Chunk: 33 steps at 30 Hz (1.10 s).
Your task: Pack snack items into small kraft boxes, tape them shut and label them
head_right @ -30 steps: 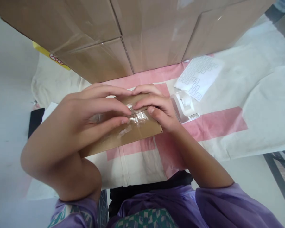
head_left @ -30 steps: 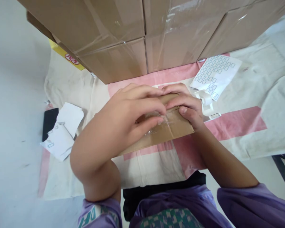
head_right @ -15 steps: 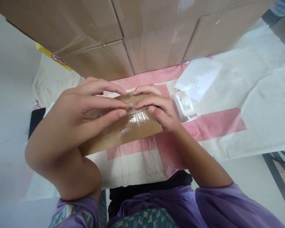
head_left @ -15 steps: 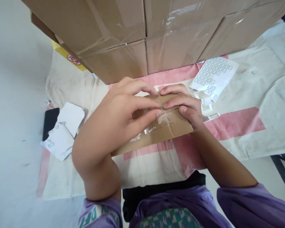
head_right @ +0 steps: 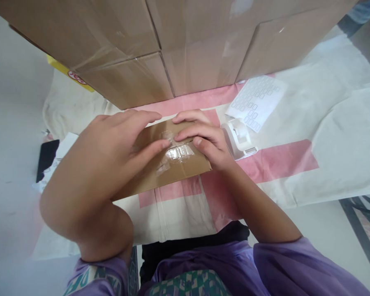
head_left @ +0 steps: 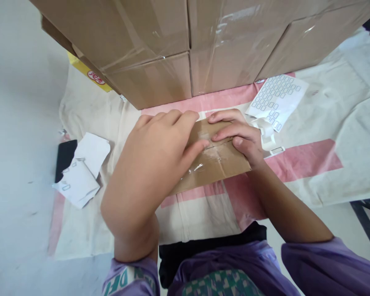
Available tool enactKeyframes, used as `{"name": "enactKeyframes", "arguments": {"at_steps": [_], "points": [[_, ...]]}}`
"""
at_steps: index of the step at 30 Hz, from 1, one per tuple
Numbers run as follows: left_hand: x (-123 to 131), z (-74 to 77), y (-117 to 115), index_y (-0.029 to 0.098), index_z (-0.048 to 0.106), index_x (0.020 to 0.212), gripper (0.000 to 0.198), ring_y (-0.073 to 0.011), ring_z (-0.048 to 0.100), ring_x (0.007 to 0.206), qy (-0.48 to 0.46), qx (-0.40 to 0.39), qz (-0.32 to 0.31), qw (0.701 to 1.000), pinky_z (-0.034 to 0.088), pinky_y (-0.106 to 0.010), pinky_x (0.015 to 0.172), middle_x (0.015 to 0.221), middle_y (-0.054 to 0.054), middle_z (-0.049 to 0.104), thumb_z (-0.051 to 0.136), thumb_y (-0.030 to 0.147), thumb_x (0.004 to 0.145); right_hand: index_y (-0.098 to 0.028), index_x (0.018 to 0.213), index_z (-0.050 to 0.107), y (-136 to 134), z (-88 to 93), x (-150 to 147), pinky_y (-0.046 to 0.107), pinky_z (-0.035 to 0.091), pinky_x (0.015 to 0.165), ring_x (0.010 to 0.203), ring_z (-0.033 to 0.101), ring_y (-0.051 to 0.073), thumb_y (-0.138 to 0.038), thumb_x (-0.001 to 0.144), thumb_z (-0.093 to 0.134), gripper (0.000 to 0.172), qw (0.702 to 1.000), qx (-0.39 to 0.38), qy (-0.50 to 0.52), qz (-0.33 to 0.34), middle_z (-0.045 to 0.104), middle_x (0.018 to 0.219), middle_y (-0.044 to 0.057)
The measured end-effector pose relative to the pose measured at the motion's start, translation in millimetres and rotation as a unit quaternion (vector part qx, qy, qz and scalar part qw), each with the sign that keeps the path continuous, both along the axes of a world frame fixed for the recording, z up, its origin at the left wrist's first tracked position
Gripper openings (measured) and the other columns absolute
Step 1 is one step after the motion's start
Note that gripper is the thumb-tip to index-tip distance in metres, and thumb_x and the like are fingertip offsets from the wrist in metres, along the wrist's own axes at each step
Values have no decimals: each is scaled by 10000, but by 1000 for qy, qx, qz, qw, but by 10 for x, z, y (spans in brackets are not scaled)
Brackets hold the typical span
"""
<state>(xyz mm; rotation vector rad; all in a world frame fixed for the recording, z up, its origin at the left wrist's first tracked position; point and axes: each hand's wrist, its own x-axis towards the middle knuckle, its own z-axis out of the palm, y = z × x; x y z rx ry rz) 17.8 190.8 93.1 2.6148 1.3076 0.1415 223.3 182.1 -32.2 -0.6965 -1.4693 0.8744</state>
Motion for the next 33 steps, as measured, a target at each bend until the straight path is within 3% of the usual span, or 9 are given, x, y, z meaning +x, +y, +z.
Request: {"name": "enactKeyframes", "arguments": {"at_steps": [5,9,14,20,25,33], "points": [[-11,43,-11,273,586,1254,302,-255,639,1011,25,-27,-26,999,486,-412,905,1127,-41,679,469,303,977,-233,878,785,-9,-5,-4,538,439,1120,1181,603,319,-522,902,631,328,1000,-9,8,-10,672,1135,85],[-8,-31,-81,245,602,1209,321,-266,644,893,12,8,21,1000,490,-433,883,975,-48,679,557,349,908,-247,943,786,-21,5,10,521,426,1136,1209,589,302,-446,946,566,297,1000,9,-14,1,666,1209,81],[8,-100,-134,244,590,1227,347,-252,641,836,-4,36,22,999,497,-427,876,958,-49,676,557,392,915,-257,990,777,-30,10,26,526,408,1152,1239,569,290,-418,969,520,304,999,18,-39,4,656,1250,69],[25,-55,-107,254,586,1290,425,-307,654,921,23,-12,44,999,486,-472,876,1085,-86,687,499,513,964,-256,1024,776,-23,-25,33,509,398,1152,1243,561,278,-405,980,515,304,999,29,-33,12,653,1264,78],[15,-2,-99,341,529,1391,585,-326,630,1081,20,-52,24,998,484,-474,899,1249,-56,655,616,609,878,-239,1040,766,-32,-13,31,497,396,1144,1243,559,263,-355,988,502,292,999,34,-19,24,645,1269,88],[42,25,-149,334,537,1377,481,-316,591,1185,6,-87,55,995,448,-479,987,1329,-52,633,494,576,964,-240,979,771,-84,2,-16,505,362,1150,1307,514,278,-371,964,523,281,1000,5,-3,4,594,1329,96]]}}
